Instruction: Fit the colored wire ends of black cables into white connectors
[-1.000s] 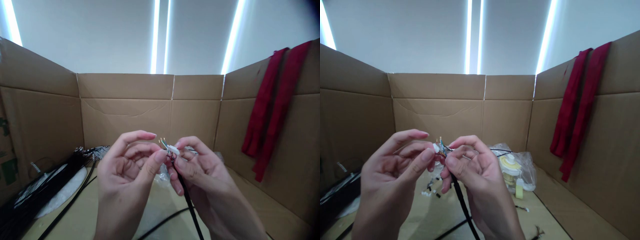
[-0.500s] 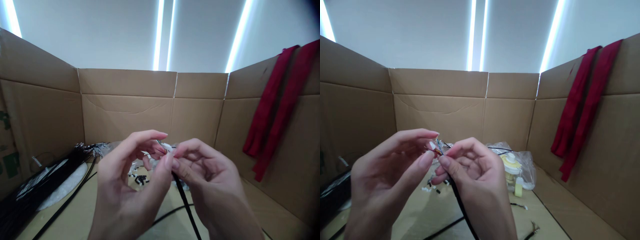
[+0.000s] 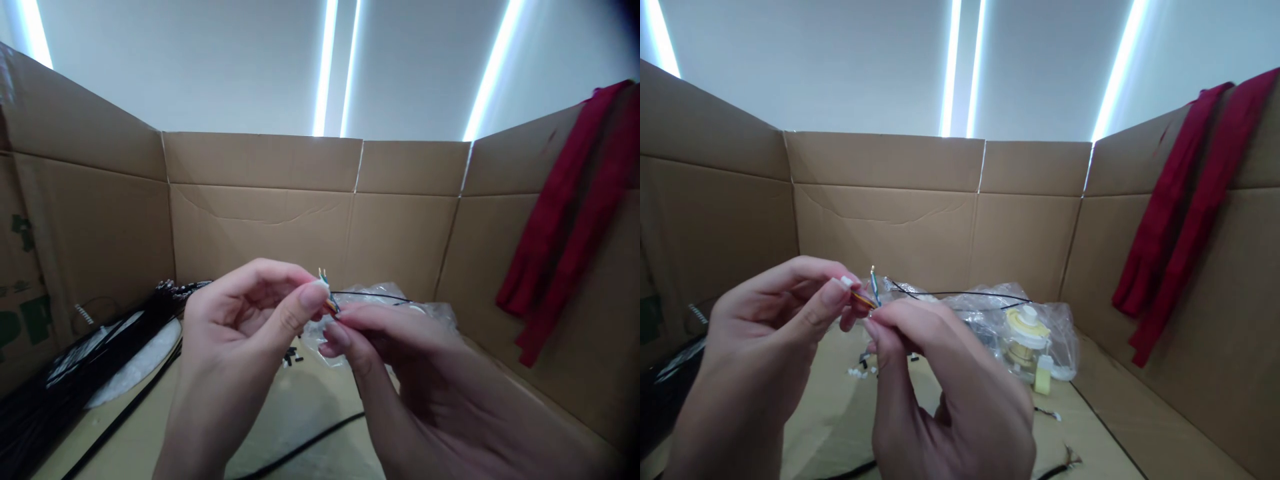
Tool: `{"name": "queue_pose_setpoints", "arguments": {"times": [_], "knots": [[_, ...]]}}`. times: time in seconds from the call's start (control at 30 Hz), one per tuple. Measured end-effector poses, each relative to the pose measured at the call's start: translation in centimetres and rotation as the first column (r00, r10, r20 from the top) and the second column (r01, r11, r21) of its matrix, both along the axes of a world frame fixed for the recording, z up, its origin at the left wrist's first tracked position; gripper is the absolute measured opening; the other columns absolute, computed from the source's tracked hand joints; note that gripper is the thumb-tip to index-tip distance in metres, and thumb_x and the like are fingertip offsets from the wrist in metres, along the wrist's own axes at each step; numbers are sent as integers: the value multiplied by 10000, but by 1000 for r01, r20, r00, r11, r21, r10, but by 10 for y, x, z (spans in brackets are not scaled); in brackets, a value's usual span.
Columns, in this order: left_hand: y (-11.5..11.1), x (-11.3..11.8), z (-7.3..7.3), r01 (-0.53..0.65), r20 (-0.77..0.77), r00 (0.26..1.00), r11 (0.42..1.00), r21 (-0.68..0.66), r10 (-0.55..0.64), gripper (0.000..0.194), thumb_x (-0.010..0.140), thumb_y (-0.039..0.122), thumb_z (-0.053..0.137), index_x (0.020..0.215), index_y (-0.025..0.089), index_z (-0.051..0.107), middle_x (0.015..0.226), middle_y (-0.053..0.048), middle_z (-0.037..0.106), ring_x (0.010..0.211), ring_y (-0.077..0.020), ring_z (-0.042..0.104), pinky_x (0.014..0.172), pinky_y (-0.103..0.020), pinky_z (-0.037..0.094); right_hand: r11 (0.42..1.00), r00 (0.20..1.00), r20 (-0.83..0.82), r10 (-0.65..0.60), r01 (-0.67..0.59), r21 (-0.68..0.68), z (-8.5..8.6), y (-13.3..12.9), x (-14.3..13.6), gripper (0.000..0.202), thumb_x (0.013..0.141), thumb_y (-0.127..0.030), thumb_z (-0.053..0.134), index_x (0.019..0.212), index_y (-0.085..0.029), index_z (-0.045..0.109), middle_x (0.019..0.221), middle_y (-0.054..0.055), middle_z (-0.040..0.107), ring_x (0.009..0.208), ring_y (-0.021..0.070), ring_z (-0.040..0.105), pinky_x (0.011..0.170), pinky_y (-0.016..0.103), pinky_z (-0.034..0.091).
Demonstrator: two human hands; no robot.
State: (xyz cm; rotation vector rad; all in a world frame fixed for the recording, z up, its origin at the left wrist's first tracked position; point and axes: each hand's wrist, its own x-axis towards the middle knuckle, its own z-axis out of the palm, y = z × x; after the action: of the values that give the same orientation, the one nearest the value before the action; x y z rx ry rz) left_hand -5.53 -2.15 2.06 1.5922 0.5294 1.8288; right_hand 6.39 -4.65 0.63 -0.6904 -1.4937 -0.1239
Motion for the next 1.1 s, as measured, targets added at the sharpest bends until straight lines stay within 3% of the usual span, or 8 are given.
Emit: {"name": "queue_pose_setpoints", "arguments": {"times": [0.27, 0.4, 0.57, 0.73, 0.83, 0.9, 1.0, 1.1], "knots": [[-4, -2, 1, 35, -15, 999, 999, -15, -35, 76, 795, 260, 696, 730, 236, 665, 669, 73, 655, 639, -23, 627, 609, -29, 502, 991, 990, 34, -135, 135, 26, -8, 0, 5, 259, 779, -63, 625, 959, -249, 651, 869, -60, 686, 798, 72, 650, 733, 145, 522], [-6, 0, 0, 14, -44, 999, 1000, -15, -15, 45, 798, 258, 694, 759, 249, 675, 707, 71, 672, 677, -30, 638, 639, -33, 508, 986, 975, 148, -167, 164, 28, -9, 2, 4, 223, 810, -83, 600, 977, -228, 628, 879, -47, 674, 780, 59, 641, 691, 132, 511], [-5, -2, 1, 63, -44, 997, 998, -20, -64, 63, 794, 240, 697, 736, 244, 673, 659, 82, 649, 618, -13, 616, 592, -17, 488, 996, 996, 29, -80, 81, -39, -5, 0, -1, 158, 856, -76, 539, 882, -227, 577, 820, -60, 617, 742, 51, 587, 673, 146, 475], [2, -6, 5, 147, -75, 986, 989, -33, -149, 82, 808, 220, 682, 729, 218, 660, 670, 75, 637, 628, -14, 606, 598, -33, 491, 954, 975, 72, 212, -190, -231, 5, 1, 8, 130, 888, -118, 505, 799, -211, 517, 698, -50, 528, 600, 66, 503, 554, 182, 424], [4, -6, 5, 181, -63, 981, 983, -37, -183, 83, 823, 229, 665, 742, 213, 659, 663, 65, 635, 620, -16, 599, 580, -34, 486, 915, 935, 98, 342, -307, -263, 7, 3, 15, 108, 904, -149, 488, 823, -217, 509, 687, -45, 498, 585, 70, 483, 531, 183, 410], [3, -5, 4, 159, -60, 985, 986, -45, -162, 94, 815, 253, 674, 732, 211, 660, 664, 59, 634, 623, -23, 599, 577, -38, 486, 920, 937, 91, 338, -308, -242, 6, 3, 12, 97, 876, -132, 532, 840, -221, 525, 721, -46, 512, 616, 69, 491, 562, 181, 425], [0, -3, 2, 112, -62, 991, 990, -89, -118, 118, 798, 305, 687, 729, 215, 655, 682, 51, 637, 638, -45, 602, 578, -65, 499, 967, 975, -11, 221, -220, -129, 2, 0, 2, 175, 819, -59, 591, 852, -228, 558, 779, -45, 555, 726, 81, 538, 633, 186, 447], [0, -3, 0, 144, -35, 988, 986, -89, -147, 115, 801, 308, 685, 740, 216, 652, 674, 51, 635, 637, -52, 608, 580, -80, 507, 982, 978, -101, 183, -187, -34, 0, -1, -4, 200, 807, -26, 597, 818, -225, 602, 780, -42, 597, 781, 95, 571, 664, 193, 464]]}}
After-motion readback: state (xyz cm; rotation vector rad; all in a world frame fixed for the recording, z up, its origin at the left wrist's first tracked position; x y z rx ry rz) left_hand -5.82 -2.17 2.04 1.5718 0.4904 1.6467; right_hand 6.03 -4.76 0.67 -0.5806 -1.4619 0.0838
